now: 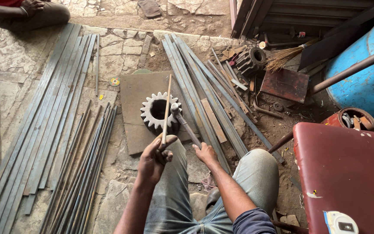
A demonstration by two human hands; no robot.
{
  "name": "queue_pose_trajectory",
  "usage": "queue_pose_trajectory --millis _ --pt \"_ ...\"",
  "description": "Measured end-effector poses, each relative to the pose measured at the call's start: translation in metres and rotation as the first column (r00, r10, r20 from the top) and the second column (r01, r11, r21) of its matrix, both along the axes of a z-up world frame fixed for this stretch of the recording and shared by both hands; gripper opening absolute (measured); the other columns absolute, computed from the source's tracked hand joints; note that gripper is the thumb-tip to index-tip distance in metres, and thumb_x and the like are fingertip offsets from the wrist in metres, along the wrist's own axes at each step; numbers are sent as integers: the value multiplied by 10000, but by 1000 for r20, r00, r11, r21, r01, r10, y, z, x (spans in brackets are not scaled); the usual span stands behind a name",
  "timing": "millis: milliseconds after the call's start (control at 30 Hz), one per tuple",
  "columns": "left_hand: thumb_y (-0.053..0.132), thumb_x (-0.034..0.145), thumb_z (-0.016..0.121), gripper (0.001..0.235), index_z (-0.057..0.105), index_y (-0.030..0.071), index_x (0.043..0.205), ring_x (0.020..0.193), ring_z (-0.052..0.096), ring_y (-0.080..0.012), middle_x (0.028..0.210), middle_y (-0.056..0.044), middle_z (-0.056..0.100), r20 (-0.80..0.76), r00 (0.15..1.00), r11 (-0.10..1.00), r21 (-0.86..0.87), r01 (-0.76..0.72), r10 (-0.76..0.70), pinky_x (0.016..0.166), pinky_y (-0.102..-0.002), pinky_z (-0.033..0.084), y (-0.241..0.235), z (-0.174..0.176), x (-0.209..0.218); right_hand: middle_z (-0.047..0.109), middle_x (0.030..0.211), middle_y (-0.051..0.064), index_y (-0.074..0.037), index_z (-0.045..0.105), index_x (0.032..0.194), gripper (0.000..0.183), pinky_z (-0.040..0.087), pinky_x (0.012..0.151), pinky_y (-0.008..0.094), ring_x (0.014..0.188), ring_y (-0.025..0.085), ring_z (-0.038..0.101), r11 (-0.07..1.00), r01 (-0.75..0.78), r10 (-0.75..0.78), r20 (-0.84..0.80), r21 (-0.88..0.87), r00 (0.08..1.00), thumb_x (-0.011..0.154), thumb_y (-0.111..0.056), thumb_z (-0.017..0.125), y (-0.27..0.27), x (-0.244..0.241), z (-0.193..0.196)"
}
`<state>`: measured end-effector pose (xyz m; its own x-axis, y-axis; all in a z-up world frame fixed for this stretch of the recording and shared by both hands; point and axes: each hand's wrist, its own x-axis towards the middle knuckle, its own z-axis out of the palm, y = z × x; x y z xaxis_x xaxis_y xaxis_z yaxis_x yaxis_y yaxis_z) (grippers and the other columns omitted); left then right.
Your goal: The person uses a hammer to strike a metal rod against a large gear-shaped object on the floor, handling the rod to reposition it between strikes.
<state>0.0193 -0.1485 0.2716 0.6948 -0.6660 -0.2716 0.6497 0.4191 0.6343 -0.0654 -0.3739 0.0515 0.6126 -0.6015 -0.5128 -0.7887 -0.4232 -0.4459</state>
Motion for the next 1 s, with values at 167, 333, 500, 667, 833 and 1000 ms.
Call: queue_pose_trajectory --millis 167,333,500,667,833,1000 --pt "164 1045 421 492 414 -83 1470 670 681 -176 1208 -249 711 -45 999 999 34 14 -12 601 -286 553 -9 3 -9 750 1072 181 -112 642 1168 561 563 894 527 1053 356 734 998 16 -12 -63 67 998 954 -617 520 0 1 5" --pt "173 1046 452 485 431 -57 1472 679 669 -176 1271 -254 686 -98 995 1000 -7 30 -31 610 -291 537 -14 2 -14 731 1081 192 -102 651 1167 566 549 901 527 1062 378 708 1000 -3 4 -31 24 1000 955 -616 548 0 0 7" --pt "176 1040 459 524 421 -79 1495 698 665 -179 1347 -249 659 -145 988 994 -102 45 -60 644 -307 548 -17 -6 -16 731 1093 206 -97 651 1170 571 549 906 528 1071 387 706 999 7 -7 -25 32 1000 948 -614 551 1 0 11" --pt "200 1037 469 556 398 -70 1518 720 667 -201 1343 -225 643 -173 981 979 -198 55 -90 644 -308 542 -20 -16 -16 730 1098 215 -91 663 1163 576 541 919 529 1082 399 697 1000 3 -2 -9 22 1000 942 -614 565 2 -1 15" --pt "186 1008 485 583 390 -66 1524 718 661 -196 1349 -245 644 -170 980 972 -225 62 -101 647 -310 542 -24 -19 -15 739 1088 211 -96 664 1154 572 546 912 525 1073 392 707 999 7 -7 -16 34 1000 943 -618 561 1 0 7" --pt "203 1028 508 573 399 6 1555 736 642 -156 1395 -132 622 -148 980 961 -261 91 -133 653 -294 517 -30 -19 -14 710 1113 245 -82 646 1147 608 543 897 546 1081 434 686 1000 10 -9 2 -9 1000 919 -640 567 -2 -1 -12"
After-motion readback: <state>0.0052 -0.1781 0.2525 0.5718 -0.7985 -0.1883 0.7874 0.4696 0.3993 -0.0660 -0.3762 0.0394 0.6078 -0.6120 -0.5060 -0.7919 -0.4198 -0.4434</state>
